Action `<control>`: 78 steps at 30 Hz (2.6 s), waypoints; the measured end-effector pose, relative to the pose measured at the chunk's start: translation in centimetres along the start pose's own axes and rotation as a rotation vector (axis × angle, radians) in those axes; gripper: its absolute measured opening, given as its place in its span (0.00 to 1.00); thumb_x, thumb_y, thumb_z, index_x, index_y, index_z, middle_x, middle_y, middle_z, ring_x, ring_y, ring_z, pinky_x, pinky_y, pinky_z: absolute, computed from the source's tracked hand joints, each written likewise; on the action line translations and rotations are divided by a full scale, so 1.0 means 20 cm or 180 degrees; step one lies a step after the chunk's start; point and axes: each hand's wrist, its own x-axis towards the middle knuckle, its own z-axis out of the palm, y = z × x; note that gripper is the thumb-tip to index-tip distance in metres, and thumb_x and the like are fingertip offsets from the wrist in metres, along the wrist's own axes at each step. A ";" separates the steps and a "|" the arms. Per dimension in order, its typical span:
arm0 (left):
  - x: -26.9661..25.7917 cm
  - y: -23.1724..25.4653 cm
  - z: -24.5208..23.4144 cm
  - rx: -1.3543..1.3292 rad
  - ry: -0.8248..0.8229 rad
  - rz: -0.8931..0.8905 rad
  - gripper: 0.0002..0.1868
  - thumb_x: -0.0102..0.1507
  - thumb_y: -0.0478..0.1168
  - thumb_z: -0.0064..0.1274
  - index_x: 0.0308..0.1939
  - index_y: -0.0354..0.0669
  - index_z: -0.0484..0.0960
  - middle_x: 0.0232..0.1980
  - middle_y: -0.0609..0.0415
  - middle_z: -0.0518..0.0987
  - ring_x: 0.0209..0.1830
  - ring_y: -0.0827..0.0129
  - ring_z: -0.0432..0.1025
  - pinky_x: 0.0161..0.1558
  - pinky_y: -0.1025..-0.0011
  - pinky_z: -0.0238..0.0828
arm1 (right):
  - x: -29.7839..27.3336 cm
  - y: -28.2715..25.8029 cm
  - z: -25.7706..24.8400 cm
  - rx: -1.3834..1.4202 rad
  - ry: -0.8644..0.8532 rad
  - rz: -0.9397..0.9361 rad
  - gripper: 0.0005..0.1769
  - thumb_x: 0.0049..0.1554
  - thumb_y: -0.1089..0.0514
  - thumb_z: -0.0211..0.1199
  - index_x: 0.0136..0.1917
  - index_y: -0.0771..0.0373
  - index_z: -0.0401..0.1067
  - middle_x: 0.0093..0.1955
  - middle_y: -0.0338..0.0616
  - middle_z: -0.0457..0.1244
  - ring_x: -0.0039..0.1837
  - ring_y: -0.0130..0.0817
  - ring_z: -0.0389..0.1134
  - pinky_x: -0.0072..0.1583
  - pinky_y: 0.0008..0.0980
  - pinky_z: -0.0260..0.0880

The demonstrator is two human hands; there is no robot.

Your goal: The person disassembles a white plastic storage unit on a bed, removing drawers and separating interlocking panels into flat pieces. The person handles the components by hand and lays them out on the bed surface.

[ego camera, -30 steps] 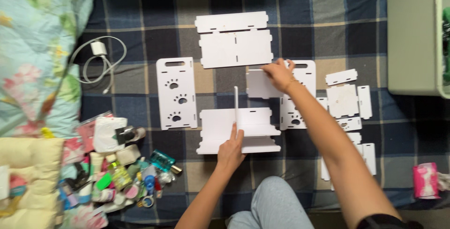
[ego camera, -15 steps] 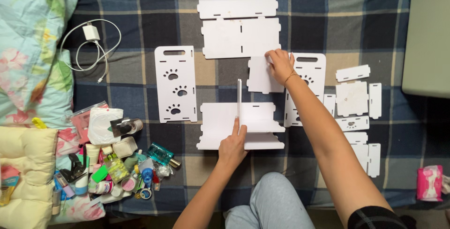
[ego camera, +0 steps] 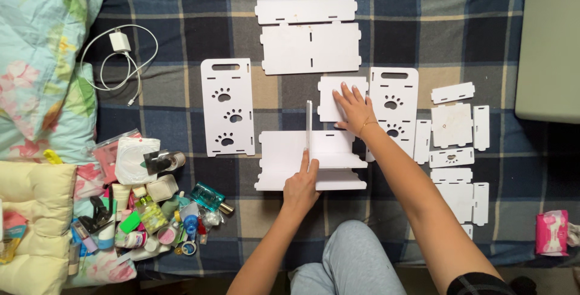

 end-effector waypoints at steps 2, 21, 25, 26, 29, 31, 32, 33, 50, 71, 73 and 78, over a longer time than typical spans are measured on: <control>0.00 0.00 0.00 0.0048 0.0061 0.0038 0.39 0.42 0.29 0.68 0.54 0.41 0.66 0.76 0.31 0.60 0.31 0.43 0.80 0.30 0.55 0.79 | 0.00 0.03 0.02 -0.0032 0.0029 -0.0139 0.62 0.42 0.43 0.78 0.81 0.43 0.48 0.86 0.42 0.38 0.84 0.51 0.40 0.76 0.54 0.51; 0.02 -0.02 0.02 0.0099 -0.0032 -0.0038 0.61 0.43 0.37 0.73 0.76 0.50 0.54 0.76 0.36 0.60 0.33 0.46 0.80 0.32 0.57 0.78 | -0.63 -0.23 0.04 0.0828 0.0166 -0.1095 0.18 0.57 0.59 0.61 0.61 0.54 0.74 0.55 0.46 0.71 0.51 0.48 0.73 0.50 0.42 0.73; 0.03 -0.04 0.05 0.0175 -0.0096 -0.0050 0.61 0.44 0.36 0.71 0.77 0.53 0.52 0.77 0.38 0.61 0.33 0.47 0.80 0.32 0.57 0.78 | -0.68 -0.22 0.13 0.0780 0.0503 -0.0895 0.15 0.57 0.60 0.60 0.58 0.52 0.75 0.49 0.46 0.72 0.48 0.47 0.74 0.46 0.42 0.73; 0.03 -0.04 0.05 0.0240 -0.0102 -0.0047 0.61 0.44 0.34 0.69 0.78 0.54 0.51 0.77 0.38 0.61 0.33 0.47 0.80 0.32 0.57 0.78 | -0.69 -0.21 0.15 0.0791 0.0557 -0.0933 0.15 0.57 0.59 0.61 0.58 0.52 0.75 0.49 0.46 0.72 0.47 0.47 0.74 0.45 0.42 0.73; 0.00 -0.06 0.04 0.0231 0.0339 0.0178 0.64 0.44 0.32 0.68 0.80 0.57 0.49 0.75 0.39 0.64 0.33 0.47 0.80 0.31 0.58 0.78 | -0.67 -0.18 0.19 0.1015 0.0680 -0.1048 0.16 0.55 0.60 0.62 0.57 0.52 0.77 0.49 0.46 0.72 0.46 0.46 0.74 0.45 0.41 0.74; -0.02 -0.05 0.03 0.0108 0.0276 0.0070 0.62 0.49 0.36 0.69 0.80 0.57 0.47 0.74 0.39 0.65 0.30 0.45 0.79 0.30 0.56 0.77 | -0.63 -0.06 0.14 0.1327 0.0631 -0.1179 0.21 0.51 0.61 0.62 0.58 0.49 0.79 0.49 0.47 0.72 0.44 0.45 0.74 0.45 0.38 0.75; -0.02 -0.05 0.03 0.0051 0.0236 0.0015 0.61 0.51 0.39 0.70 0.80 0.56 0.46 0.73 0.39 0.65 0.28 0.45 0.78 0.29 0.55 0.77 | -0.63 0.02 0.10 0.1709 0.0570 -0.0720 0.19 0.54 0.61 0.61 0.59 0.51 0.78 0.45 0.47 0.72 0.43 0.45 0.73 0.45 0.39 0.74; -0.02 -0.06 0.02 0.0099 0.0209 0.0032 0.62 0.49 0.37 0.70 0.80 0.56 0.45 0.74 0.39 0.65 0.29 0.45 0.78 0.29 0.56 0.77 | -0.61 0.09 0.04 0.2082 0.0505 -0.0255 0.17 0.57 0.62 0.59 0.59 0.54 0.76 0.42 0.46 0.72 0.41 0.45 0.73 0.45 0.39 0.74; -0.13 -0.10 0.10 0.0324 0.0054 0.0405 0.44 0.53 0.25 0.53 0.74 0.40 0.58 0.73 0.30 0.64 0.28 0.46 0.78 0.27 0.59 0.75 | -0.68 0.19 -0.36 0.1133 0.0615 -0.0488 0.10 0.58 0.53 0.65 0.49 0.60 0.75 0.37 0.51 0.69 0.41 0.52 0.71 0.45 0.43 0.70; -0.62 -0.07 0.17 0.0255 -0.0391 -0.0178 0.54 0.50 0.21 0.54 0.79 0.48 0.51 0.77 0.34 0.58 0.26 0.53 0.77 0.27 0.61 0.76 | -0.15 0.19 0.32 0.1331 -0.0110 -0.0140 0.22 0.54 0.45 0.70 0.55 0.62 0.79 0.50 0.51 0.72 0.52 0.45 0.74 0.57 0.38 0.74; -0.63 -0.06 0.17 0.0237 -0.0388 -0.0195 0.55 0.50 0.22 0.54 0.79 0.48 0.51 0.77 0.33 0.58 0.26 0.53 0.77 0.27 0.61 0.76 | -0.18 0.17 0.35 0.1200 0.0032 -0.0267 0.20 0.55 0.48 0.70 0.54 0.63 0.79 0.49 0.50 0.71 0.52 0.47 0.73 0.57 0.39 0.73; -0.62 -0.06 0.15 0.0167 -0.0344 -0.0133 0.55 0.50 0.22 0.54 0.79 0.50 0.52 0.77 0.32 0.59 0.26 0.52 0.78 0.28 0.61 0.76 | -0.25 0.02 0.26 0.1021 0.0812 -0.0526 0.12 0.54 0.54 0.69 0.46 0.64 0.77 0.47 0.47 0.69 0.49 0.47 0.71 0.54 0.40 0.72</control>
